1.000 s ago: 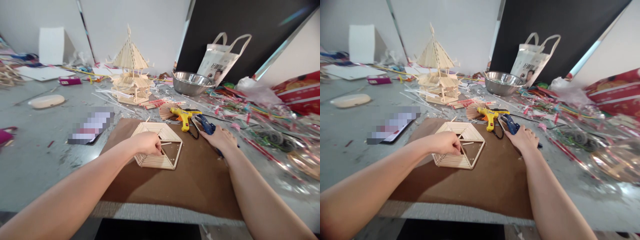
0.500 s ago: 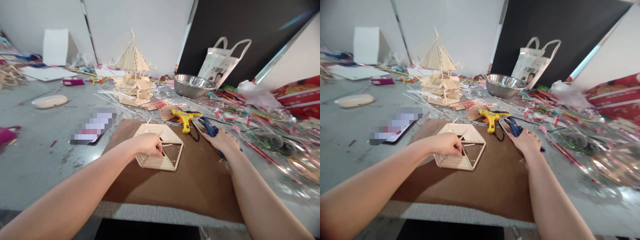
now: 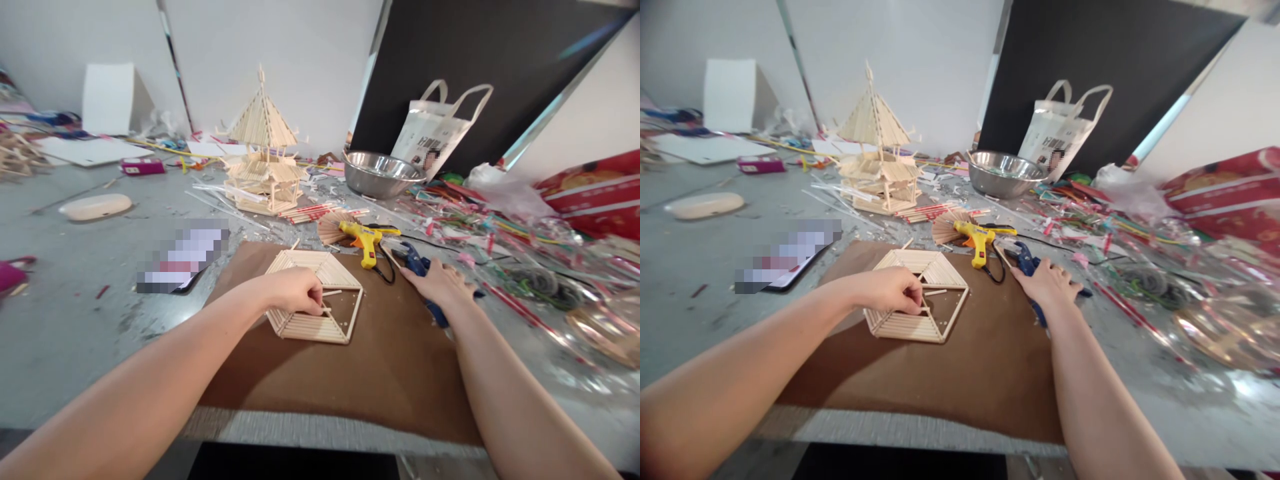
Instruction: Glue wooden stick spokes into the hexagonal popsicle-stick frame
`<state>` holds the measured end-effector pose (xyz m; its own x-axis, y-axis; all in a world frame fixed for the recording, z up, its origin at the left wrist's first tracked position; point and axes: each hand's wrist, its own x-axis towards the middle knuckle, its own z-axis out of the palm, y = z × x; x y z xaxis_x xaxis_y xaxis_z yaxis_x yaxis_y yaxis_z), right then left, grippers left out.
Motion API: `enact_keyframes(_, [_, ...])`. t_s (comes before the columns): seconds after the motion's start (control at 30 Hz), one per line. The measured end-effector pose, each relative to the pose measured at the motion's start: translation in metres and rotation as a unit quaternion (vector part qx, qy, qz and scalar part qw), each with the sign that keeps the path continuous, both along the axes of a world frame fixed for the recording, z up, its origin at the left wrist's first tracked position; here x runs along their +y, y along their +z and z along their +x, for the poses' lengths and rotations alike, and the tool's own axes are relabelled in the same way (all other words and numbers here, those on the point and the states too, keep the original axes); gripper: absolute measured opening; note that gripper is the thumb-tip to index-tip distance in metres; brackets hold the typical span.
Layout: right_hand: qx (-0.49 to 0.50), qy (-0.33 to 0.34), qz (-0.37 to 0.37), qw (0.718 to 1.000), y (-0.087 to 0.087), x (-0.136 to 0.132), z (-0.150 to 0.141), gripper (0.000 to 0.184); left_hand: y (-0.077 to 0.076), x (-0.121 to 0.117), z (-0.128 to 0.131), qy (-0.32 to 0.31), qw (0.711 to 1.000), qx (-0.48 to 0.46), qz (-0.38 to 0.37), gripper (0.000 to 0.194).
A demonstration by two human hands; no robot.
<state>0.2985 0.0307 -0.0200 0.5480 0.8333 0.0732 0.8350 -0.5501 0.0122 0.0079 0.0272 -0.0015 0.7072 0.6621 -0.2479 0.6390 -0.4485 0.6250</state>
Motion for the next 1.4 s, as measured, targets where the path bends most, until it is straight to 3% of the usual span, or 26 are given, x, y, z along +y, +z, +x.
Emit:
enact_keyframes(0.1, [-0.031, 0.075, 0.094, 0.992, 0.002, -0.001, -0.006, 0.062, -0.002, 0.002, 0.001, 0.026, 0.998, -0.053, 0.000, 0.016])
enact_keyframes(0.2, [-0.036, 0.229, 0.188, 0.955, 0.001, -0.001, -0.017, 0.043, -0.004, 0.003, 0.004, 0.061, 0.991, -0.114, 0.020, 0.017])
enact_keyframes(0.27, [-0.012, 0.311, 0.179, 0.933, -0.003, 0.000, -0.028, 0.038, -0.005, 0.003, 0.007, 0.089, 0.985, -0.145, 0.034, 0.018])
enact_keyframes(0.33, [0.013, 0.339, 0.143, 0.930, -0.007, 0.001, -0.039, 0.039, -0.006, 0.003, 0.009, 0.112, 0.979, -0.166, 0.046, 0.018])
enact_keyframes(0.5, [0.050, 0.302, 0.072, 0.949, -0.011, 0.002, -0.049, 0.044, -0.008, 0.000, 0.014, 0.133, 0.970, -0.193, 0.068, 0.017])
enact_keyframes(0.73, [0.036, 0.224, -0.057, 0.972, 0.006, -0.004, -0.041, 0.038, -0.009, 0.000, 0.012, 0.160, 0.955, -0.240, 0.072, 0.014])
enact_keyframes(0.87, [0.061, 0.199, -0.023, 0.978, 0.009, -0.006, -0.045, 0.053, -0.009, 0.000, 0.012, 0.175, 0.942, -0.287, -0.001, 0.017])
enact_keyframes(0.97, [0.071, 0.224, 0.037, 0.971, 0.003, -0.002, -0.049, 0.050, -0.008, 0.000, 0.014, 0.190, 0.921, -0.326, -0.095, 0.017])
enact_keyframes(1.07, [0.123, 0.243, 0.095, 0.958, -0.003, 0.004, -0.049, 0.036, -0.006, -0.001, 0.015, 0.222, 0.893, -0.357, -0.164, 0.015])
enact_keyframes(1.2, [0.283, 0.198, 0.110, 0.932, -0.003, 0.007, -0.043, 0.039, -0.005, 0.000, 0.015, 0.257, 0.859, -0.391, -0.208, 0.016])
enact_keyframes(1.3, [0.442, 0.168, 0.107, 0.874, 0.003, 0.003, -0.041, 0.031, -0.007, 0.002, 0.014, 0.262, 0.844, -0.411, -0.224, 0.019])
enact_keyframes(1.4, [0.579, 0.130, 0.110, 0.798, 0.010, -0.005, -0.042, 0.019, -0.009, 0.004, 0.012, 0.274, 0.827, -0.430, -0.236, 0.020])
